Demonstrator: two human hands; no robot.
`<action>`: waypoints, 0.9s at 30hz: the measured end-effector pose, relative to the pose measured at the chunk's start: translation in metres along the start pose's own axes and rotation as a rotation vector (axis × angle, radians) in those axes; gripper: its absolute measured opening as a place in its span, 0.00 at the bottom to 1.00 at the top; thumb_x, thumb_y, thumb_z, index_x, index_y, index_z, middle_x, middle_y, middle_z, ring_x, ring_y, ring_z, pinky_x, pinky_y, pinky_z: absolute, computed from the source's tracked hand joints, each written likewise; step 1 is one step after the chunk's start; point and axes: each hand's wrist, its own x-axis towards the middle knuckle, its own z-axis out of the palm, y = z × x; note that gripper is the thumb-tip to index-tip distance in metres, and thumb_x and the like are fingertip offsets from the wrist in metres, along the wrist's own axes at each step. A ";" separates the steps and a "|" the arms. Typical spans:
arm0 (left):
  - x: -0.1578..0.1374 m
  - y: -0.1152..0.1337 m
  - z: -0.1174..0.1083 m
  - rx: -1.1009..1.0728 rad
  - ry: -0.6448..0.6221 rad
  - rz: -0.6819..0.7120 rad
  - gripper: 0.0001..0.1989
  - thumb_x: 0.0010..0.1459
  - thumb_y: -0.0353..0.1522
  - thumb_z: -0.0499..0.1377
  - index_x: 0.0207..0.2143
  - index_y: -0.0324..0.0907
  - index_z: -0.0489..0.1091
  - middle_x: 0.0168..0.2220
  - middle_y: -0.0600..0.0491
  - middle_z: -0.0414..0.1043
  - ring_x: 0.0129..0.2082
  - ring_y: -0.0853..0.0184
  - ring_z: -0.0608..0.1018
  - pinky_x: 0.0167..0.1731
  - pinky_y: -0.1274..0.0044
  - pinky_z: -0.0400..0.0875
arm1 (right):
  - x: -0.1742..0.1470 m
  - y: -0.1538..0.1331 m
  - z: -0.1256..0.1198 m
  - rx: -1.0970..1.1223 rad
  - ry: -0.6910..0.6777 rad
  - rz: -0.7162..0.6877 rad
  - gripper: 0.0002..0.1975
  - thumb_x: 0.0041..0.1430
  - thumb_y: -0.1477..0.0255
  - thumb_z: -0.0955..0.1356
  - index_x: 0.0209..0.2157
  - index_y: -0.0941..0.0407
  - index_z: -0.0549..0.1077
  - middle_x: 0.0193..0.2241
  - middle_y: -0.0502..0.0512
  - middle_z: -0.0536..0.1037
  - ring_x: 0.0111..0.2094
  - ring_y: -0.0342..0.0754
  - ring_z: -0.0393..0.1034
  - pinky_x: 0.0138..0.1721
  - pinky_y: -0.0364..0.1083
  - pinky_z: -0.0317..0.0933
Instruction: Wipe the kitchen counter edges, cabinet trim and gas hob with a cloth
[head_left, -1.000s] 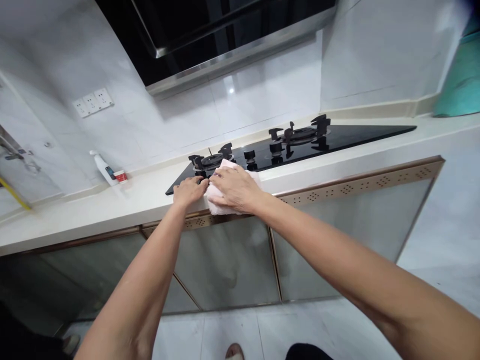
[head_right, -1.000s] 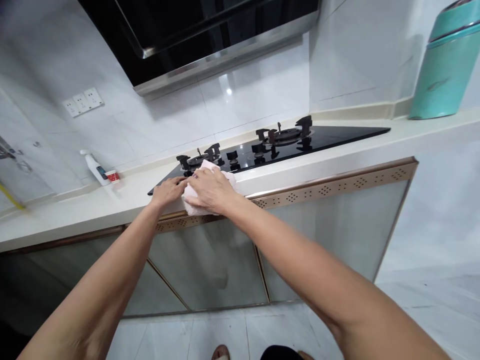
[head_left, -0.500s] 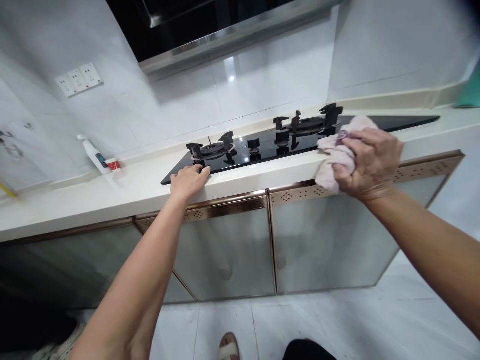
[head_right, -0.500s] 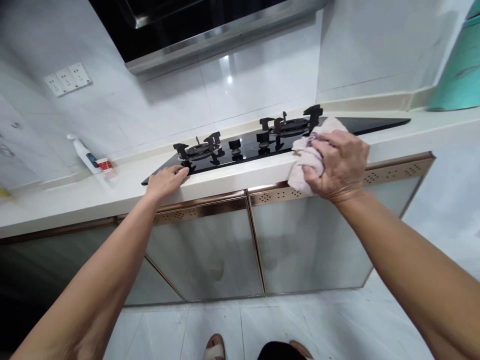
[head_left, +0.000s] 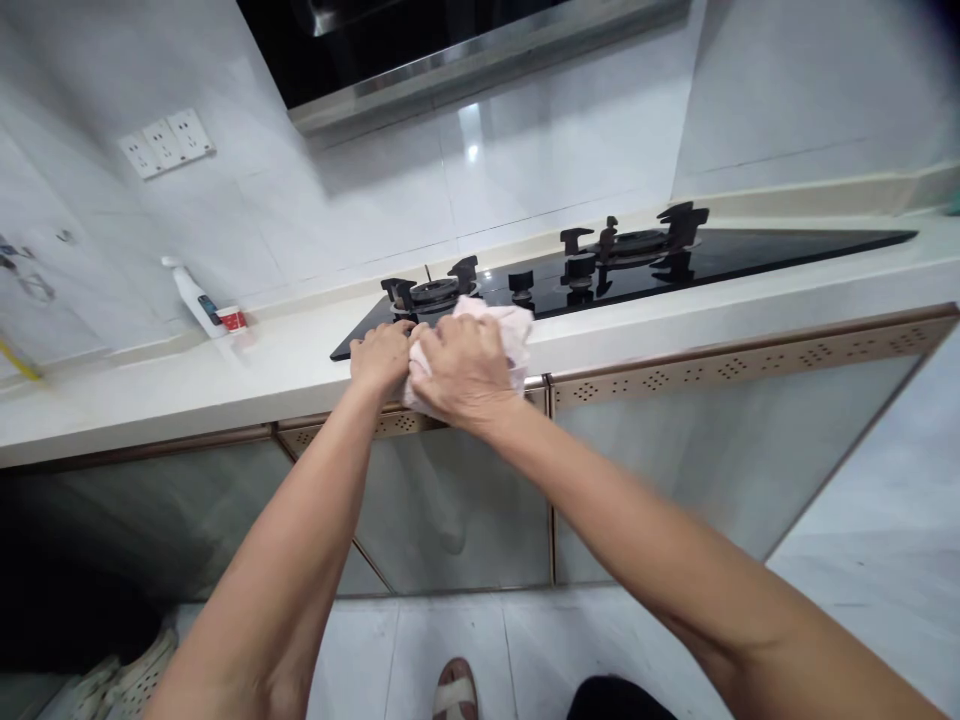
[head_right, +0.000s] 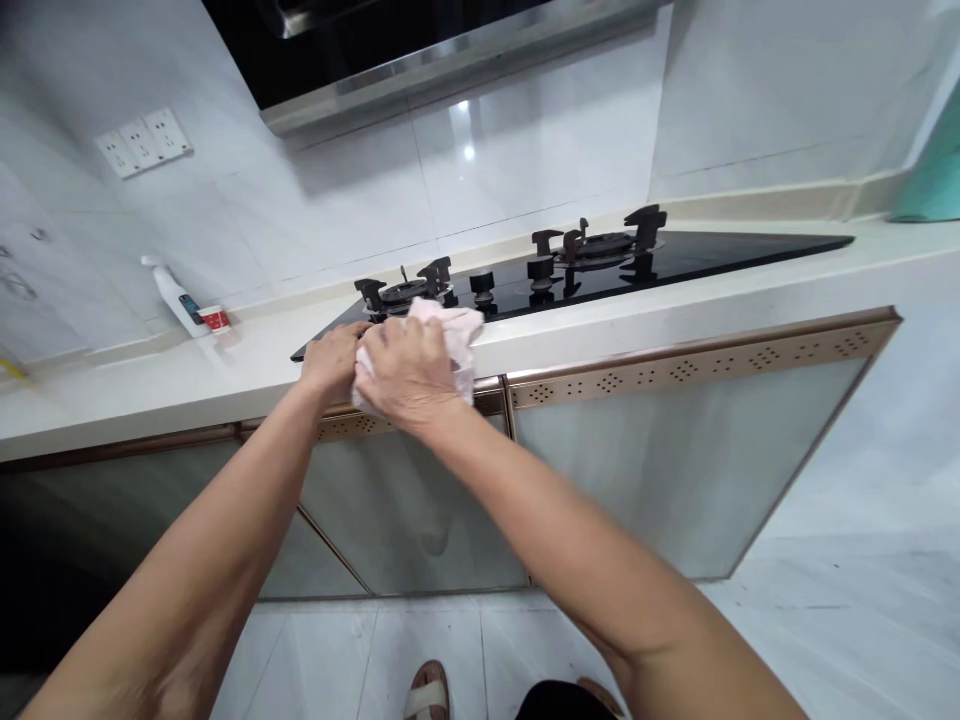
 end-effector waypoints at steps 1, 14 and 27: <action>0.000 -0.002 -0.001 0.002 -0.004 0.014 0.26 0.68 0.46 0.42 0.58 0.54 0.71 0.60 0.51 0.73 0.60 0.52 0.73 0.59 0.60 0.64 | 0.002 -0.008 0.003 0.028 -0.011 -0.025 0.24 0.68 0.61 0.56 0.56 0.57 0.71 0.50 0.67 0.73 0.48 0.63 0.61 0.53 0.62 0.49; 0.010 0.000 0.004 -0.039 -0.012 -0.053 0.29 0.62 0.51 0.44 0.56 0.55 0.73 0.60 0.53 0.73 0.60 0.45 0.72 0.60 0.53 0.61 | -0.094 0.176 0.031 0.042 0.386 -0.100 0.27 0.60 0.49 0.65 0.53 0.51 0.75 0.57 0.65 0.71 0.65 0.70 0.56 0.62 0.71 0.48; 0.010 0.006 0.006 -0.052 0.022 -0.049 0.26 0.63 0.51 0.46 0.53 0.55 0.74 0.56 0.52 0.76 0.59 0.44 0.71 0.61 0.52 0.59 | -0.126 0.230 0.041 0.047 1.186 0.783 0.35 0.70 0.53 0.49 0.67 0.59 0.58 0.68 0.69 0.53 0.71 0.66 0.44 0.69 0.61 0.39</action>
